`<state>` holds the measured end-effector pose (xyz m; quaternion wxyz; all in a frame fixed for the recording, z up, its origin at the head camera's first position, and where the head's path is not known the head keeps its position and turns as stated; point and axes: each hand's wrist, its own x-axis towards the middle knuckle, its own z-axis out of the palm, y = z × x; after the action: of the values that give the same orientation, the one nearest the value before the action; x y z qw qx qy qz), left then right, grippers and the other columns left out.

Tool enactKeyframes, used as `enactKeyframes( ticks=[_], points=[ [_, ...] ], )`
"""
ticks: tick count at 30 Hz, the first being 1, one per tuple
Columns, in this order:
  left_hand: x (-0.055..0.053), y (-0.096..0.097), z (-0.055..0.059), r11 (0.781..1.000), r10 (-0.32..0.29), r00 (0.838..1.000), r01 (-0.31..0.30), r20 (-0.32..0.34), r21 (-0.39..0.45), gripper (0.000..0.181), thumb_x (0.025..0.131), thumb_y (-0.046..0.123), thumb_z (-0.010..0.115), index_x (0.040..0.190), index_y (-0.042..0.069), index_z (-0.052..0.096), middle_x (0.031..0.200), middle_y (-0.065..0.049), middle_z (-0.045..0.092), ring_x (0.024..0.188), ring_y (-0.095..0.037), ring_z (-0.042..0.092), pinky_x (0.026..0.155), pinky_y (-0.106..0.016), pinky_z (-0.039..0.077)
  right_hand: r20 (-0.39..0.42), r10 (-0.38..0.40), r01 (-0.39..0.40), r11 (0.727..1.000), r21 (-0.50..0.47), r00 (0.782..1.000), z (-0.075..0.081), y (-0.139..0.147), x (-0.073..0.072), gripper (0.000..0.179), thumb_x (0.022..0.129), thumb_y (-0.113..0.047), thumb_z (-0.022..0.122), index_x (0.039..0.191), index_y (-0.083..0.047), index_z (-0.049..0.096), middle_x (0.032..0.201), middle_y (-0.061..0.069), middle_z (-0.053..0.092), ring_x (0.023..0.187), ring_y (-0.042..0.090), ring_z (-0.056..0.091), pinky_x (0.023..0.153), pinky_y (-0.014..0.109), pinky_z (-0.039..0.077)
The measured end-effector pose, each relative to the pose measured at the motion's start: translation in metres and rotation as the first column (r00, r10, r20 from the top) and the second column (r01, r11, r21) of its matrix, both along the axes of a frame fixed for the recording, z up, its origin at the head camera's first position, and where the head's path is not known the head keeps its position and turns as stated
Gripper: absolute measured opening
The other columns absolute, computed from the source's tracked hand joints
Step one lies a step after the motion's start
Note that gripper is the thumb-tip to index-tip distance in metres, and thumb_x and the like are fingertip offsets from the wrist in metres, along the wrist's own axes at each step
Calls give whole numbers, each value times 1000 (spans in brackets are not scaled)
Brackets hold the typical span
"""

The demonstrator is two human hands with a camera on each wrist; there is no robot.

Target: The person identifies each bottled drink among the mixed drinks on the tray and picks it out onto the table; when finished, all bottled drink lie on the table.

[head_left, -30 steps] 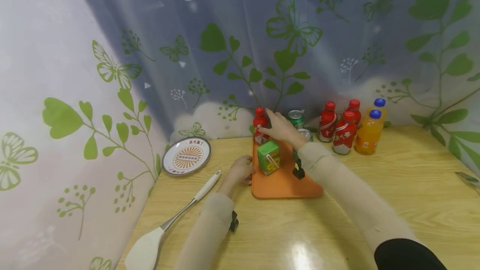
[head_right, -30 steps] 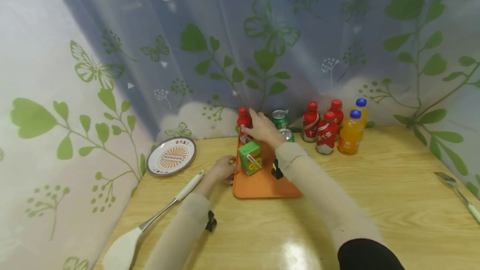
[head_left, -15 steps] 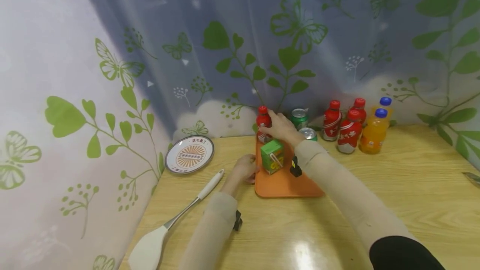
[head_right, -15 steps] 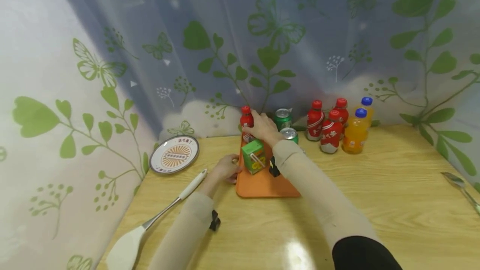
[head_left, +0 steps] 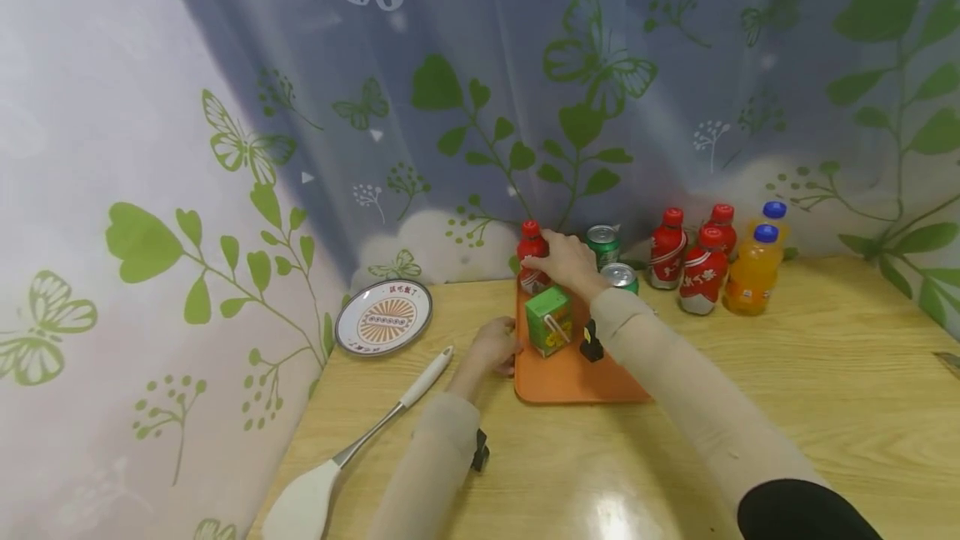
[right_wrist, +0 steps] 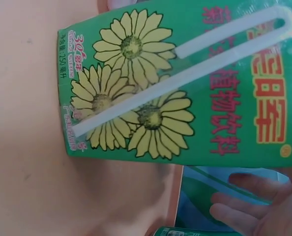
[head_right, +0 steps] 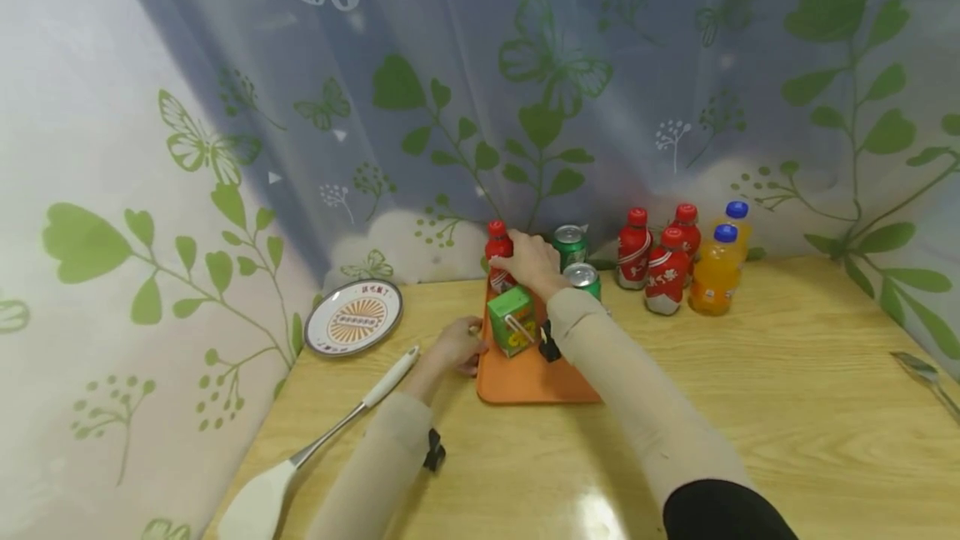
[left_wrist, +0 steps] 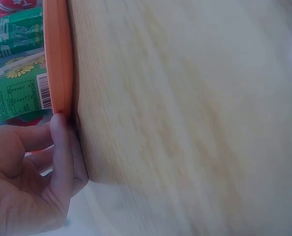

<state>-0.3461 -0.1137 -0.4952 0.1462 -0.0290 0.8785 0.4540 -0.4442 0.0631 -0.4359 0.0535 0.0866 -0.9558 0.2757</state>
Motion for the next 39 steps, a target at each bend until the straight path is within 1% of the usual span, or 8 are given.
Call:
enactKeyframes(
  ticks=[5, 11, 18, 23, 27, 30, 35, 39],
  points=[
    [0, 0, 1, 1000, -5, 1000, 5, -2, -1, 60, 97, -2, 65, 155, 3, 49, 94, -14, 63, 62, -15, 58, 44, -19, 57, -59, -6, 6, 1000, -4, 998, 0, 1, 3, 77, 92, -56, 75, 156, -18, 53, 137, 16, 71, 111, 39, 72, 80, 52, 63],
    [2, 0, 3, 1000, 4, 1000, -4, 3, 2, 60, 97, -2, 65, 155, 3, 49, 104, -17, 65, 61, -14, 58, 44, -18, 56, -116, 24, -25, 1000, -6, 993, -1, -1, 9, 71, 94, -52, 76, 153, -18, 56, 127, 18, 75, 92, 37, 74, 66, 45, 60],
    [3, 1, 1, 1000, 10, 1000, -10, 4, 15, 61, 97, -3, 64, 155, 3, 49, 122, -22, 66, 60, -14, 57, 42, -18, 55, -143, 12, -24, 997, -79, 990, 2, 0, 12, 72, 93, -49, 77, 153, -16, 56, 136, 17, 72, 108, 42, 73, 87, 56, 64],
    [1, 1, 0, 1000, 10, 1000, -10, 3, 15, 62, 95, -4, 65, 154, 4, 50, 104, -17, 67, 58, -13, 57, 43, -18, 55, -156, 12, -42, 980, -193, 988, 9, 0, 19, 68, 94, -45, 77, 153, -19, 55, 139, 15, 70, 117, 40, 70, 97, 57, 62],
    [0, 1, 1, 1000, 11, 1000, -11, 1, 14, 61, 95, -3, 65, 154, 5, 51, 96, -16, 66, 59, -13, 57, 44, -18, 55, -154, 31, -80, 944, -320, 988, 15, 0, 25, 67, 96, -38, 77, 155, -20, 53, 137, 14, 71, 117, 36, 70, 97, 54, 63],
    [1, 0, 1, 1000, 16, 1000, -15, -8, 18, 60, 95, -3, 64, 154, 5, 51, 108, -18, 67, 61, -14, 58, 44, -19, 55, -160, 48, -105, 921, -374, 986, 20, 0, 28, 67, 97, -34, 77, 157, -19, 51, 135, 14, 71, 116, 33, 70, 95, 52, 64],
    [3, 1, 1, 1000, 12, 1000, -12, -3, 21, 60, 96, -1, 65, 154, 4, 50, 125, -23, 66, 62, -14, 59, 44, -19, 56, -170, 43, -107, 914, -391, 985, 25, 2, 32, 66, 97, -32, 78, 156, -19, 52, 134, 12, 70, 116, 32, 69, 96, 50, 63],
    [3, 1, 0, 1000, 3, 1000, -3, -7, 4, 57, 98, 1, 65, 154, 3, 51, 124, -22, 66, 61, -13, 59, 44, -18, 56, -188, 34, -103, 921, -375, 982, 29, 3, 37, 65, 97, -34, 77, 156, -19, 52, 131, 14, 67, 113, 32, 66, 95, 50, 62]
  ],
)
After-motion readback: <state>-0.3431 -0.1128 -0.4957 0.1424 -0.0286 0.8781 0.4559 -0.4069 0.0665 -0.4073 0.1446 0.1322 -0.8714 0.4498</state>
